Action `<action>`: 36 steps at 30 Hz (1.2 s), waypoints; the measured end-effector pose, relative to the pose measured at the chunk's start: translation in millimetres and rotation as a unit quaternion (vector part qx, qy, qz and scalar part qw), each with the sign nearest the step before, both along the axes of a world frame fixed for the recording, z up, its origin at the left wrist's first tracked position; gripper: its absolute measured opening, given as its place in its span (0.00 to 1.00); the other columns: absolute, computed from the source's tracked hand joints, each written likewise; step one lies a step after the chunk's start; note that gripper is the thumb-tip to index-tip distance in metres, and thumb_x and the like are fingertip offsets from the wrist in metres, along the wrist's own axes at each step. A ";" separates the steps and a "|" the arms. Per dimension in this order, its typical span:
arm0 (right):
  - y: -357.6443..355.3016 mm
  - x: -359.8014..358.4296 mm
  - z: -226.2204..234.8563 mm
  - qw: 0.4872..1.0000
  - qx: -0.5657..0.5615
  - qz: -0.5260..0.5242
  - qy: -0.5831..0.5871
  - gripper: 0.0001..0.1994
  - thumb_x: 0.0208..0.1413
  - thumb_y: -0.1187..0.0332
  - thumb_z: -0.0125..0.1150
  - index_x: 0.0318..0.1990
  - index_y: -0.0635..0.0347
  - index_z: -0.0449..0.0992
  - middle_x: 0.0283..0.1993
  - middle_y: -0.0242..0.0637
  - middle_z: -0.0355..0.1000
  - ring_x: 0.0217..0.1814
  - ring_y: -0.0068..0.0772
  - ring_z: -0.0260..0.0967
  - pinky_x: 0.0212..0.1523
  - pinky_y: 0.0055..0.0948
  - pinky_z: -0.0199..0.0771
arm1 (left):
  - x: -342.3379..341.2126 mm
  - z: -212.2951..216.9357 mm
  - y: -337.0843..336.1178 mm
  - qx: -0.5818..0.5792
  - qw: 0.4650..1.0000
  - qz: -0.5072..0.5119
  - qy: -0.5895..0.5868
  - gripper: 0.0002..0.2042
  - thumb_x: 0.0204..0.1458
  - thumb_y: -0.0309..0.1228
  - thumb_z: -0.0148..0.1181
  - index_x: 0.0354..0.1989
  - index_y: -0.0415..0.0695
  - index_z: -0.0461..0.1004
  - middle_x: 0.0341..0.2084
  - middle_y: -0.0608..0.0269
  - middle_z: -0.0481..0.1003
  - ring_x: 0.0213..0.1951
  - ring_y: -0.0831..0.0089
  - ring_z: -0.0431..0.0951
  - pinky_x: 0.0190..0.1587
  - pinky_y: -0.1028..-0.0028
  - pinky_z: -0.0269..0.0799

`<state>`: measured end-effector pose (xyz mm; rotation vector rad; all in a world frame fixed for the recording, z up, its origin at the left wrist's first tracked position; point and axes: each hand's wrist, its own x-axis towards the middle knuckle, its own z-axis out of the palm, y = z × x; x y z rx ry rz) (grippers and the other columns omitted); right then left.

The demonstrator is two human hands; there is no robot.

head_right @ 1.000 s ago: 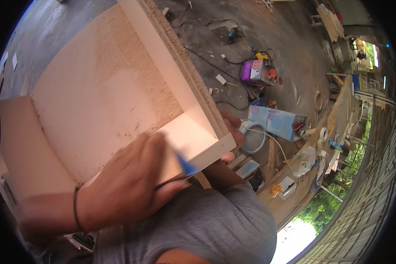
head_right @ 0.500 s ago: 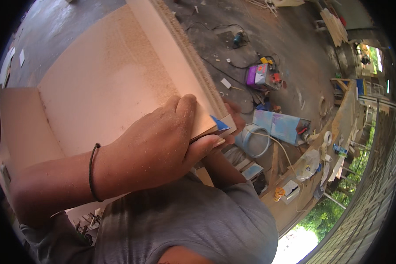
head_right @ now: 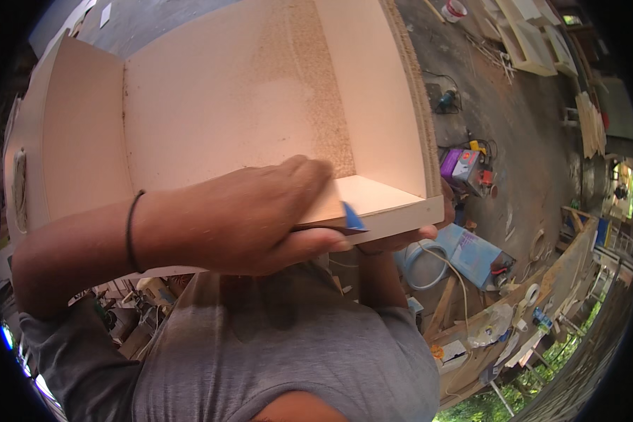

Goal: The person sands the edges and inner corners of a white wooden cabinet unit using a sanding block by hand, then uses a blue air duster to blow dust off the unit's surfaces.

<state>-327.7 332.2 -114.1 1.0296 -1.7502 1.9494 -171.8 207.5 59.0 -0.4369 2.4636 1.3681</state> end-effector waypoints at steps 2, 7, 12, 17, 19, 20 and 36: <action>3.4 -1.3 1.8 1.000 0.012 -0.008 -0.001 0.28 0.64 0.43 0.23 0.53 0.58 0.58 0.47 0.41 0.60 0.46 0.37 0.65 0.44 0.35 0.71 | 2.4 -0.8 2.6 0.004 1.000 0.014 -0.011 0.29 0.57 0.49 0.50 0.50 0.30 0.59 0.36 0.39 0.69 0.40 0.47 0.73 0.44 0.59 0.69; 7.9 -4.5 1.5 0.999 0.039 -0.015 -0.001 0.29 0.65 0.44 0.20 0.50 0.61 0.59 0.46 0.43 0.61 0.44 0.37 0.65 0.43 0.34 0.70 | 100.5 15.9 4.1 -0.088 0.993 0.071 -0.029 0.25 0.57 0.47 0.51 0.42 0.30 0.63 0.37 0.39 0.70 0.40 0.50 0.74 0.43 0.61 0.70; 5.7 -4.8 4.4 0.998 0.058 -0.033 0.005 0.31 0.65 0.44 0.17 0.47 0.64 0.61 0.46 0.44 0.62 0.43 0.37 0.65 0.42 0.33 0.70 | 55.2 1.0 -0.3 -0.029 0.999 0.026 0.009 0.30 0.57 0.52 0.48 0.49 0.31 0.60 0.36 0.42 0.69 0.36 0.50 0.74 0.38 0.60 0.70; 8.9 0.5 6.7 0.994 0.070 -0.025 -0.079 0.32 0.66 0.45 0.16 0.45 0.66 0.62 0.44 0.43 0.62 0.42 0.37 0.66 0.42 0.34 0.70 | 14.5 -2.9 1.7 0.030 0.999 0.011 -0.010 0.27 0.60 0.53 0.43 0.40 0.32 0.63 0.33 0.43 0.69 0.33 0.51 0.74 0.39 0.58 0.69; 21.8 -22.6 -18.5 0.986 0.134 -0.094 0.018 0.30 0.65 0.45 0.21 0.48 0.66 0.60 0.46 0.45 0.61 0.46 0.39 0.65 0.44 0.36 0.69 | 42.6 1.0 -4.0 0.015 0.998 0.004 -0.055 0.30 0.59 0.53 0.44 0.47 0.30 0.62 0.38 0.41 0.68 0.37 0.52 0.74 0.42 0.59 0.70; 26.8 -32.7 -25.0 0.984 0.142 -0.098 0.046 0.29 0.65 0.45 0.26 0.51 0.67 0.58 0.49 0.47 0.60 0.48 0.42 0.64 0.46 0.38 0.70 | 67.0 5.1 -6.4 -0.028 0.997 0.009 -0.077 0.31 0.59 0.53 0.43 0.50 0.30 0.60 0.39 0.41 0.68 0.38 0.52 0.74 0.43 0.59 0.70; 19.7 -32.2 143.3 0.775 0.364 0.167 0.489 0.18 0.63 0.60 0.41 0.46 0.65 0.72 0.43 0.43 0.72 0.52 0.42 0.68 0.63 0.47 0.51 | 273.1 97.8 111.6 -0.432 0.701 0.554 0.122 0.26 0.62 0.46 0.44 0.60 0.37 0.58 0.46 0.52 0.70 0.45 0.68 0.71 0.51 0.70 0.65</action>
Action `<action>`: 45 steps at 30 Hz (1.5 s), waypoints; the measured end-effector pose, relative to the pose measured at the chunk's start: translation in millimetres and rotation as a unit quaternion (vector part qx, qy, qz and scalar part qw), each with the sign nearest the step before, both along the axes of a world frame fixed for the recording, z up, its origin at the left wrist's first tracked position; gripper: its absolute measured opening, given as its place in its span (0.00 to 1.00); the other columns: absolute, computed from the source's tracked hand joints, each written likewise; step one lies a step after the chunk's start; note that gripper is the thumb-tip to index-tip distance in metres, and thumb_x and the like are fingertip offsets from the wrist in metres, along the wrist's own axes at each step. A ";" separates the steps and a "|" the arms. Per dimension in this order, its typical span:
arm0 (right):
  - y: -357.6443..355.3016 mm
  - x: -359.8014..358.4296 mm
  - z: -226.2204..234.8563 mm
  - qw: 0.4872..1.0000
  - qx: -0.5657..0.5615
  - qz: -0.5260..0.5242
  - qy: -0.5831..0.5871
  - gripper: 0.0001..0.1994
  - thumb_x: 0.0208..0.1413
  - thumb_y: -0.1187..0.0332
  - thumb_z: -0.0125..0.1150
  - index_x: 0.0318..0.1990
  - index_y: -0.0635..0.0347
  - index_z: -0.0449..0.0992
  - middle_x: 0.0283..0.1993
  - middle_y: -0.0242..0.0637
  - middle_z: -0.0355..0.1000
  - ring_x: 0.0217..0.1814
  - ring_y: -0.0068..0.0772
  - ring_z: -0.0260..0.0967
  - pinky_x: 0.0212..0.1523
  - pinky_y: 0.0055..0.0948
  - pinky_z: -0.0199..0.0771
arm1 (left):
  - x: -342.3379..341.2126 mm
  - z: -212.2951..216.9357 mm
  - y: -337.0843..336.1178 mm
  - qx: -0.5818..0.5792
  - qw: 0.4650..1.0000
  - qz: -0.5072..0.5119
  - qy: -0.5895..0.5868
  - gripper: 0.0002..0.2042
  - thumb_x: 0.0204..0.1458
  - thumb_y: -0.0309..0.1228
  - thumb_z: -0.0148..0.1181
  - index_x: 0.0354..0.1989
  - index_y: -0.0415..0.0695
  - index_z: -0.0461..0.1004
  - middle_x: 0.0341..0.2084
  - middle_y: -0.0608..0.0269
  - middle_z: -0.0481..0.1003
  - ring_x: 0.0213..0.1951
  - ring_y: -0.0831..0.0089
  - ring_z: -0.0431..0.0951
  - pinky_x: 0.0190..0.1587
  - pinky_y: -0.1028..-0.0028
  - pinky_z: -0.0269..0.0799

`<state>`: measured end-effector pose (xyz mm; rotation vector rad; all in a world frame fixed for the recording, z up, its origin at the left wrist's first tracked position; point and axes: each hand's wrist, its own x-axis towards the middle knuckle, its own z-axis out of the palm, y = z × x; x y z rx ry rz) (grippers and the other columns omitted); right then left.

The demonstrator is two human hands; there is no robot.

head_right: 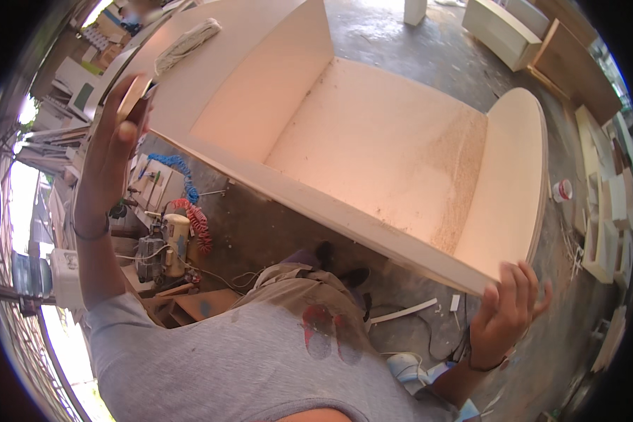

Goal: The person sands the edges and inner corners of a white wooden cabinet unit using a sanding block by hand, then uses a blue air duster to blow dust off the unit's surfaces.

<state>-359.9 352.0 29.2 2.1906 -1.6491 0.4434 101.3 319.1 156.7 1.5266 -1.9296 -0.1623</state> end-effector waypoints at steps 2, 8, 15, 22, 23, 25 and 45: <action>-1.9 18.2 8.7 0.995 0.072 0.048 -0.058 0.14 0.59 0.64 0.47 0.43 0.66 0.72 0.41 0.46 0.71 0.48 0.46 0.67 0.59 0.47 0.55 | 29.5 -18.6 25.7 0.026 0.997 0.057 0.037 0.29 0.61 0.50 0.43 0.60 0.36 0.58 0.41 0.57 0.69 0.38 0.73 0.68 0.41 0.75 0.66; -5.8 78.1 17.1 0.971 0.130 0.048 -0.194 0.10 0.56 0.69 0.53 0.42 0.65 0.71 0.39 0.48 0.70 0.43 0.51 0.66 0.48 0.43 0.63 | 72.8 -60.8 59.4 0.039 0.987 0.089 0.128 0.34 0.59 0.56 0.41 0.60 0.37 0.57 0.34 0.64 0.66 0.31 0.79 0.61 0.30 0.81 0.57; -27.8 191.9 15.6 0.966 0.116 0.137 -0.185 0.11 0.54 0.66 0.55 0.39 0.64 0.70 0.37 0.47 0.70 0.42 0.50 0.67 0.44 0.42 0.64 | 141.1 -110.5 118.6 0.110 0.959 0.119 0.232 0.39 0.56 0.61 0.43 0.62 0.37 0.55 0.35 0.64 0.65 0.33 0.78 0.61 0.35 0.80 0.59; -48.9 264.6 3.8 0.964 0.066 0.192 -0.172 0.10 0.55 0.64 0.54 0.34 0.61 0.71 0.34 0.44 0.72 0.39 0.46 0.70 0.42 0.42 0.68 | 166.8 -144.9 141.0 0.138 0.937 0.098 0.306 0.39 0.55 0.61 0.44 0.62 0.37 0.54 0.35 0.64 0.65 0.32 0.79 0.62 0.35 0.81 0.57; -48.1 262.4 3.1 0.964 0.065 0.190 -0.176 0.09 0.55 0.64 0.55 0.35 0.61 0.72 0.34 0.44 0.72 0.38 0.46 0.70 0.42 0.42 0.68 | 169.8 -149.1 143.3 0.137 0.934 0.099 0.314 0.39 0.56 0.61 0.44 0.62 0.37 0.55 0.36 0.64 0.65 0.32 0.79 0.62 0.35 0.81 0.57; -39.4 233.2 4.2 0.971 0.067 0.130 -0.190 0.09 0.55 0.64 0.55 0.36 0.61 0.73 0.34 0.44 0.72 0.38 0.46 0.71 0.42 0.42 0.68 | 185.7 -161.7 151.2 0.132 0.923 0.092 0.349 0.38 0.56 0.60 0.44 0.62 0.37 0.55 0.36 0.64 0.65 0.32 0.79 0.62 0.34 0.81 0.57; -74.9 311.4 20.5 0.920 0.186 0.184 -0.293 0.06 0.51 0.71 0.59 0.30 0.65 0.73 0.28 0.43 0.71 0.31 0.41 0.69 0.34 0.34 0.68 | 179.8 -208.7 145.6 0.208 0.863 -0.013 0.460 0.39 0.55 0.59 0.46 0.62 0.35 0.52 0.34 0.66 0.63 0.31 0.81 0.62 0.34 0.81 0.61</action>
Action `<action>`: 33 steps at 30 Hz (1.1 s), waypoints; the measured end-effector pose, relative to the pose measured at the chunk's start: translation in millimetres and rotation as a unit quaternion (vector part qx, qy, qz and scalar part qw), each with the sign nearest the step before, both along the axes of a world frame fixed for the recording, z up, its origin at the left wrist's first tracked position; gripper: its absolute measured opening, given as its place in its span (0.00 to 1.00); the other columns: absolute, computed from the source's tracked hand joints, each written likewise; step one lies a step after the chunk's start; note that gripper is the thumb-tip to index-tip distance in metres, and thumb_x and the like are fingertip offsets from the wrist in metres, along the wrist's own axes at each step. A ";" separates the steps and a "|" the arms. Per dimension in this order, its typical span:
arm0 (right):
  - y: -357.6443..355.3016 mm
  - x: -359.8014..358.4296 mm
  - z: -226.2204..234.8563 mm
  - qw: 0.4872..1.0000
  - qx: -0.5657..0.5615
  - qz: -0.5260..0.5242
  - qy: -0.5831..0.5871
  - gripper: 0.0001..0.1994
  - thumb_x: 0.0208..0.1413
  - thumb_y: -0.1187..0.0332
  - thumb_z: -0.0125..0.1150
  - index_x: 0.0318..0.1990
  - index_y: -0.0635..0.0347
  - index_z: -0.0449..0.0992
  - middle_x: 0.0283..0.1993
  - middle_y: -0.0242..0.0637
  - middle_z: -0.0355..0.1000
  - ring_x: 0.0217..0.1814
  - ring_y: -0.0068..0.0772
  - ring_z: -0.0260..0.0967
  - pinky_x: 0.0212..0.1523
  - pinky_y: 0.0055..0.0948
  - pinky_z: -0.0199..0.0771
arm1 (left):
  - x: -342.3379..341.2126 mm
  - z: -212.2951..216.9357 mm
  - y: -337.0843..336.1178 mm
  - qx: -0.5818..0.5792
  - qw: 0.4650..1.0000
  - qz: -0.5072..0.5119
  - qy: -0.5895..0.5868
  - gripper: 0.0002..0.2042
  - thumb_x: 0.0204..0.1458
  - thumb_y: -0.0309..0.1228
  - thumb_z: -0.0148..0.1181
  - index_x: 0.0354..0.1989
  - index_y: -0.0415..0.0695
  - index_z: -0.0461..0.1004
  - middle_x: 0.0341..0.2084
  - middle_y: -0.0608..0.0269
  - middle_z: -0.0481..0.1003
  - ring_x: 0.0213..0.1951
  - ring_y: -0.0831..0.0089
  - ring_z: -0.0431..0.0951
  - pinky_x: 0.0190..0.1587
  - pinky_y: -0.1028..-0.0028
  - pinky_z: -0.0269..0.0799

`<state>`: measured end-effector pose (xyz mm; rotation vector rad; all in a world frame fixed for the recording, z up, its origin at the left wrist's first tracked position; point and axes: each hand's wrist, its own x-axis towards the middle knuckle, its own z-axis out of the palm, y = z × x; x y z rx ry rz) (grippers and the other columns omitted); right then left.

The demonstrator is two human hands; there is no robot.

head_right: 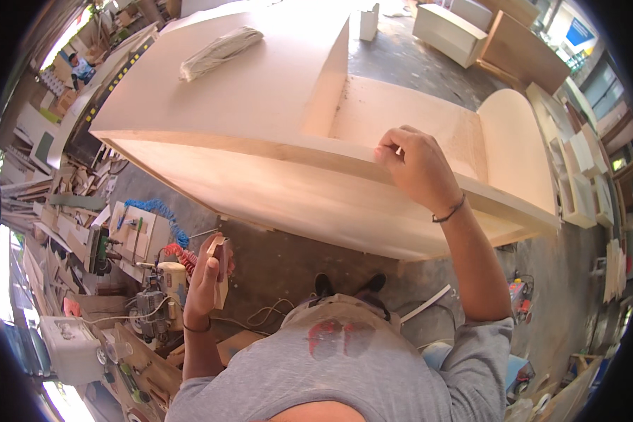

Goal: The person sands the edges and inner corners of a white wooden cabinet unit using a sanding block by hand, then uses a blue air duster to blow dust off the unit's surfaces.

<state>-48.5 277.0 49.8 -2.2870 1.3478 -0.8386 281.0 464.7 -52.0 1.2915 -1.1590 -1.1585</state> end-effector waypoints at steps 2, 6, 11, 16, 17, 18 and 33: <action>-3.9 -9.5 3.3 0.999 0.050 0.005 -0.003 0.06 0.50 0.70 0.60 0.30 0.65 0.73 0.27 0.43 0.71 0.30 0.39 0.69 0.34 0.33 0.68 | -2.1 -4.9 4.1 0.011 1.000 0.022 -0.006 0.39 0.55 0.59 0.46 0.62 0.35 0.53 0.35 0.66 0.64 0.32 0.80 0.64 0.35 0.80 0.62; -6.2 -23.6 11.8 0.998 0.044 0.013 0.040 0.07 0.50 0.70 0.60 0.31 0.65 0.74 0.28 0.44 0.71 0.31 0.40 0.69 0.34 0.32 0.68 | -5.3 -14.9 3.9 0.017 0.999 0.040 -0.001 0.36 0.57 0.57 0.47 0.62 0.37 0.54 0.36 0.65 0.65 0.34 0.79 0.65 0.36 0.79 0.63; 7.2 -45.8 -1.3 0.994 -0.095 0.002 0.055 0.06 0.51 0.72 0.59 0.30 0.67 0.73 0.29 0.45 0.70 0.30 0.43 0.68 0.34 0.33 0.67 | -29.3 -11.4 0.0 0.027 0.997 0.061 0.043 0.33 0.59 0.53 0.47 0.62 0.36 0.53 0.37 0.66 0.64 0.34 0.80 0.64 0.37 0.79 0.62; 7.9 -35.1 1.4 0.996 -0.084 0.029 0.023 0.03 0.51 0.77 0.58 0.28 0.66 0.72 0.27 0.44 0.67 0.29 0.43 0.66 0.32 0.34 0.66 | -46.6 -16.6 0.9 0.019 0.998 0.056 0.014 0.31 0.60 0.51 0.46 0.62 0.38 0.53 0.39 0.64 0.66 0.38 0.79 0.64 0.42 0.77 0.64; 9.4 -31.1 2.1 0.997 -0.069 0.032 0.009 0.02 0.50 0.78 0.58 0.28 0.66 0.72 0.27 0.43 0.67 0.29 0.42 0.66 0.32 0.34 0.66 | -51.6 -16.6 2.6 0.011 0.997 0.071 0.013 0.31 0.60 0.49 0.47 0.62 0.38 0.53 0.39 0.64 0.66 0.38 0.79 0.64 0.42 0.78 0.63; 13.1 -29.3 2.6 0.998 -0.048 0.038 -0.002 0.02 0.50 0.79 0.57 0.27 0.66 0.71 0.27 0.43 0.67 0.29 0.42 0.66 0.32 0.33 0.66 | -55.9 -9.8 4.3 0.022 0.997 0.075 0.011 0.30 0.60 0.47 0.48 0.62 0.37 0.53 0.41 0.63 0.66 0.39 0.78 0.66 0.44 0.77 0.64; 47.1 -40.7 -150.0 0.938 0.124 0.305 -0.108 0.05 0.55 0.75 0.57 0.34 0.68 0.74 0.27 0.37 0.72 0.27 0.28 0.66 0.31 0.27 0.68 | -111.0 -68.7 154.2 0.232 0.698 0.511 -0.445 0.26 0.48 0.46 0.60 0.47 0.39 0.63 0.39 0.46 0.70 0.44 0.48 0.72 0.43 0.53 0.68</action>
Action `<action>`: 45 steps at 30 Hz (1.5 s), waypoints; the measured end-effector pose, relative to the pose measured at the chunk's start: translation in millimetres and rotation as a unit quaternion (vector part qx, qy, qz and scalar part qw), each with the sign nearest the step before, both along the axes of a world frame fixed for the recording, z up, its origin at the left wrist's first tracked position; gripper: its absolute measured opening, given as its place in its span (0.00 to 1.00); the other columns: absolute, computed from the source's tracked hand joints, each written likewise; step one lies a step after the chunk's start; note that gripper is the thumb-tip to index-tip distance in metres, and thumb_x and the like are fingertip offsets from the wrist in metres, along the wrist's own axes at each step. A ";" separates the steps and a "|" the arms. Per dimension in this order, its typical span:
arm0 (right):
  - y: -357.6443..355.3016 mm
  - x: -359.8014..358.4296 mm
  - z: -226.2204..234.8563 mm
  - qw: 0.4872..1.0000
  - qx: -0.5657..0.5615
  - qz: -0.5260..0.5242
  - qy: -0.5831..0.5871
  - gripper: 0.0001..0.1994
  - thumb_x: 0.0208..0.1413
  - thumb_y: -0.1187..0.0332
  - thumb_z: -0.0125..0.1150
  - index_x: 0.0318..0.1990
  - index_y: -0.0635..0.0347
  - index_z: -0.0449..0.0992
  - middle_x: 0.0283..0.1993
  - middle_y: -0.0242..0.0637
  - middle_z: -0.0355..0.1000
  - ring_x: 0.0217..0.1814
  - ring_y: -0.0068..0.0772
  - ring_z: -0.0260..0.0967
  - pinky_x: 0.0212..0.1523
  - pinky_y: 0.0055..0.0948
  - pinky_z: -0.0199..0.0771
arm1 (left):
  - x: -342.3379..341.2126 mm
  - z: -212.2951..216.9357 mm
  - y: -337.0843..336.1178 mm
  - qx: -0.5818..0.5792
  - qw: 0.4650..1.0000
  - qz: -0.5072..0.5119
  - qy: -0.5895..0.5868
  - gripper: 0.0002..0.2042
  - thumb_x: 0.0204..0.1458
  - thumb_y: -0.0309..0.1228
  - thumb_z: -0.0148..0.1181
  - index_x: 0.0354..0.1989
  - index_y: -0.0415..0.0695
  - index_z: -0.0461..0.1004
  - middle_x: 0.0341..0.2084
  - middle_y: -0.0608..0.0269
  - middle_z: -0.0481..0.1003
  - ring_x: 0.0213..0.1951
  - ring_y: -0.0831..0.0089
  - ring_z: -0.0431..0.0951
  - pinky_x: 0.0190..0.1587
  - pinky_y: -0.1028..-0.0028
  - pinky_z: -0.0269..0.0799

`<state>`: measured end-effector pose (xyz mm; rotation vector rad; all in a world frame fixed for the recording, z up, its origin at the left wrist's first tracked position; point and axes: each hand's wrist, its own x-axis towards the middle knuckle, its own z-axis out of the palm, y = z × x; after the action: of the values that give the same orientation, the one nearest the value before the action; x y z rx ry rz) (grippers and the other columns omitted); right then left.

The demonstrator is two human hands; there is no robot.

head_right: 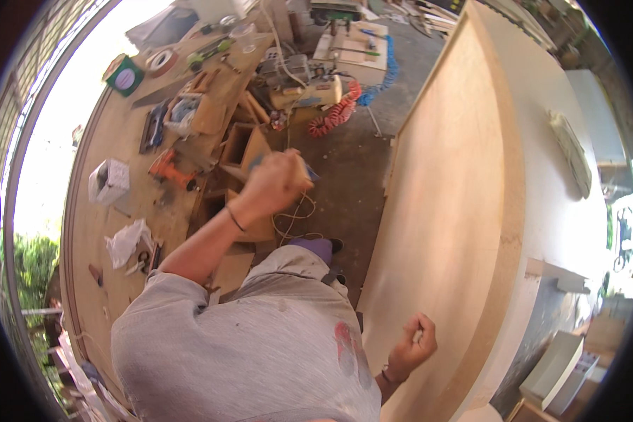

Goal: The person sands the edges and inner corners of a white wooden cabinet unit using a sanding block by hand, then uses a blue air duster to blow dust off the unit's surfaces.

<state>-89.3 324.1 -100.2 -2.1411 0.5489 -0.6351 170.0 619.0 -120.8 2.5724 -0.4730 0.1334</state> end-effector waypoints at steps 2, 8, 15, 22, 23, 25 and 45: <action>0.5 18.3 -14.4 0.997 0.062 0.038 0.033 0.06 0.55 0.73 0.58 0.35 0.68 0.75 0.28 0.38 0.73 0.28 0.29 0.68 0.33 0.26 0.69 | 8.0 -8.9 53.5 0.092 0.989 0.107 -0.041 0.23 0.47 0.45 0.60 0.42 0.39 0.65 0.39 0.45 0.71 0.44 0.47 0.71 0.44 0.53 0.68; -11.7 89.4 -41.2 0.986 0.095 0.131 0.029 0.08 0.55 0.71 0.59 0.36 0.68 0.76 0.29 0.39 0.75 0.30 0.27 0.70 0.35 0.27 0.71 | 11.3 -81.6 301.6 0.177 0.934 0.308 -0.023 0.22 0.50 0.41 0.56 0.49 0.38 0.69 0.46 0.47 0.72 0.51 0.49 0.69 0.52 0.57 0.66; -14.4 183.6 -90.3 0.956 0.222 0.136 0.134 0.08 0.55 0.70 0.60 0.38 0.65 0.76 0.28 0.34 0.75 0.29 0.21 0.71 0.33 0.21 0.71 | 61.9 -67.3 194.1 0.174 0.850 0.493 -0.071 0.34 0.54 0.48 0.55 0.64 0.41 0.55 0.66 0.41 0.45 0.67 0.46 0.43 0.64 0.50 0.44; -21.4 363.8 -105.2 0.906 0.279 0.238 0.214 0.08 0.56 0.71 0.58 0.40 0.65 0.75 0.26 0.31 0.72 0.28 0.19 0.69 0.31 0.21 0.70 | 157.1 -134.7 51.5 -0.044 0.975 0.196 -0.094 0.29 0.53 0.39 0.58 0.61 0.38 0.60 0.64 0.38 0.50 0.65 0.44 0.50 0.64 0.55 0.47; -22.3 390.4 -107.1 0.899 0.297 0.241 0.214 0.08 0.56 0.71 0.58 0.40 0.65 0.74 0.26 0.31 0.72 0.28 0.19 0.69 0.31 0.20 0.69 | 164.7 -139.9 42.2 -0.061 0.982 0.167 -0.063 0.29 0.53 0.39 0.59 0.60 0.36 0.60 0.64 0.38 0.50 0.65 0.43 0.50 0.64 0.55 0.48; -30.4 438.2 -123.0 0.877 0.353 0.241 0.219 0.08 0.56 0.71 0.57 0.40 0.65 0.74 0.26 0.31 0.72 0.27 0.19 0.68 0.29 0.20 0.68 | 179.0 -166.9 34.5 -0.129 0.974 0.168 0.080 0.31 0.53 0.41 0.59 0.59 0.32 0.59 0.64 0.36 0.51 0.63 0.46 0.55 0.62 0.60 0.53; -23.4 983.9 -243.1 0.860 -0.127 0.448 0.207 0.10 0.40 0.62 0.57 0.26 0.55 0.79 0.28 0.46 0.75 0.31 0.49 0.74 0.32 0.43 0.74 | 546.2 -249.1 -3.0 -0.275 0.735 0.262 0.561 0.25 0.61 0.48 0.39 0.59 0.42 0.58 0.50 0.58 0.63 0.44 0.66 0.65 0.43 0.65 0.61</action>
<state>894.6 300.7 -343.3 -2.4620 -0.3720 0.3008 716.2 616.0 -369.9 1.6671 0.6644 -0.9070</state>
